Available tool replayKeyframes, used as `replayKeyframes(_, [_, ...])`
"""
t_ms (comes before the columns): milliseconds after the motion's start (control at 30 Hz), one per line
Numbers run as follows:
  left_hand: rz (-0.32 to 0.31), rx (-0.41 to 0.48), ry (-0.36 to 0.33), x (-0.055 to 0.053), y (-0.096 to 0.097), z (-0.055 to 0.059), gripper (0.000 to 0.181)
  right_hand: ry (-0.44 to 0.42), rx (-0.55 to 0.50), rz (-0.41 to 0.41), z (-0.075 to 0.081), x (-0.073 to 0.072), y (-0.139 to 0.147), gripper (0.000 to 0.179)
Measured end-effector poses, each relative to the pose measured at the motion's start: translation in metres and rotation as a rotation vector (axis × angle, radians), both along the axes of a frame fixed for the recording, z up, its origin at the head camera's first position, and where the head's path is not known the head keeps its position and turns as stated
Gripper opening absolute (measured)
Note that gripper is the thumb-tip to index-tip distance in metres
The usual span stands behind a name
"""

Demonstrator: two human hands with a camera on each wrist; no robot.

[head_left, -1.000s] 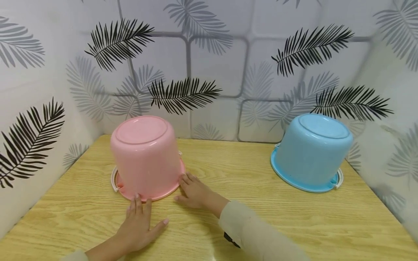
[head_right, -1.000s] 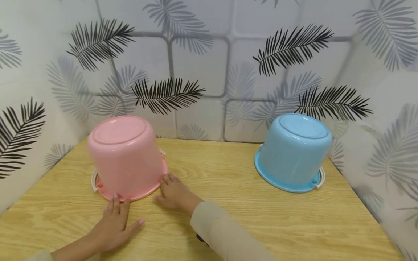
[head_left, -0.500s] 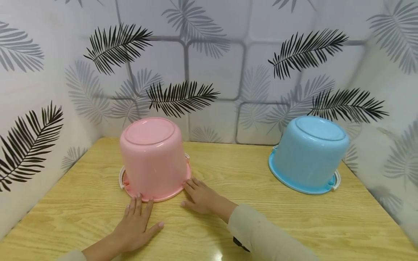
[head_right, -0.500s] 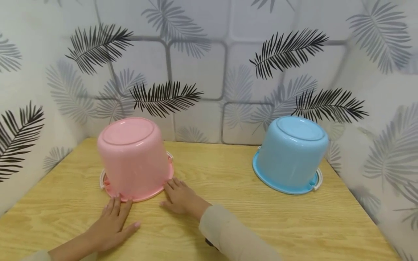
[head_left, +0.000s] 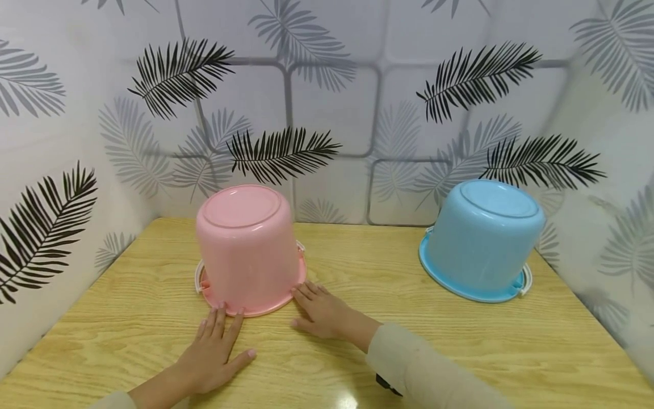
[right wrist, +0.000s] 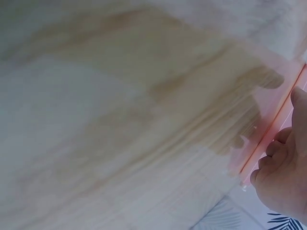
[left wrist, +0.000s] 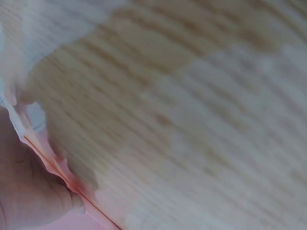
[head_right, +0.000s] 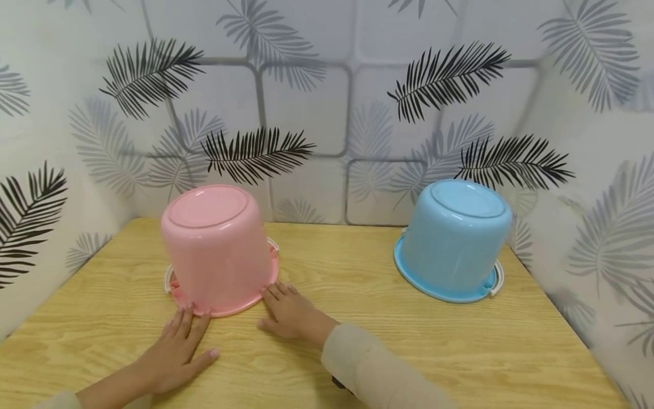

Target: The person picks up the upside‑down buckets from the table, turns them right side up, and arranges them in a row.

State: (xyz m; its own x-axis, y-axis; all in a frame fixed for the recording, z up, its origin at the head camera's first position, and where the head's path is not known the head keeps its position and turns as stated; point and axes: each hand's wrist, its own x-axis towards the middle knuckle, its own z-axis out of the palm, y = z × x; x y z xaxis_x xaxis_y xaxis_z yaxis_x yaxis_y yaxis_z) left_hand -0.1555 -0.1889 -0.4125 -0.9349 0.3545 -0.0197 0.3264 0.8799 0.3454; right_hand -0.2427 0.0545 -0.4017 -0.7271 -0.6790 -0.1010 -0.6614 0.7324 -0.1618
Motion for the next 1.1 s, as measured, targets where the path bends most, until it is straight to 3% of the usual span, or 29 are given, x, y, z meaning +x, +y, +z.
replayKeyframes(267, [-0.014, 0.004, -0.008, -0.001, 0.001, 0.002, 0.079, 0.006, -0.003, 0.025, 0.005, 0.006, 0.009, 0.065])
replayKeyframes(867, [-0.057, 0.008, -0.025, -0.003, -0.001, 0.003, 0.074, 0.027, -0.007, 0.05, 0.001, 0.015, 0.025, 0.064])
replayKeyframes(1100, [-0.081, 0.004, -0.018, -0.003, -0.001, 0.005, 0.07, 0.0, -0.015, 0.04, 0.002, 0.019, 0.029, 0.066])
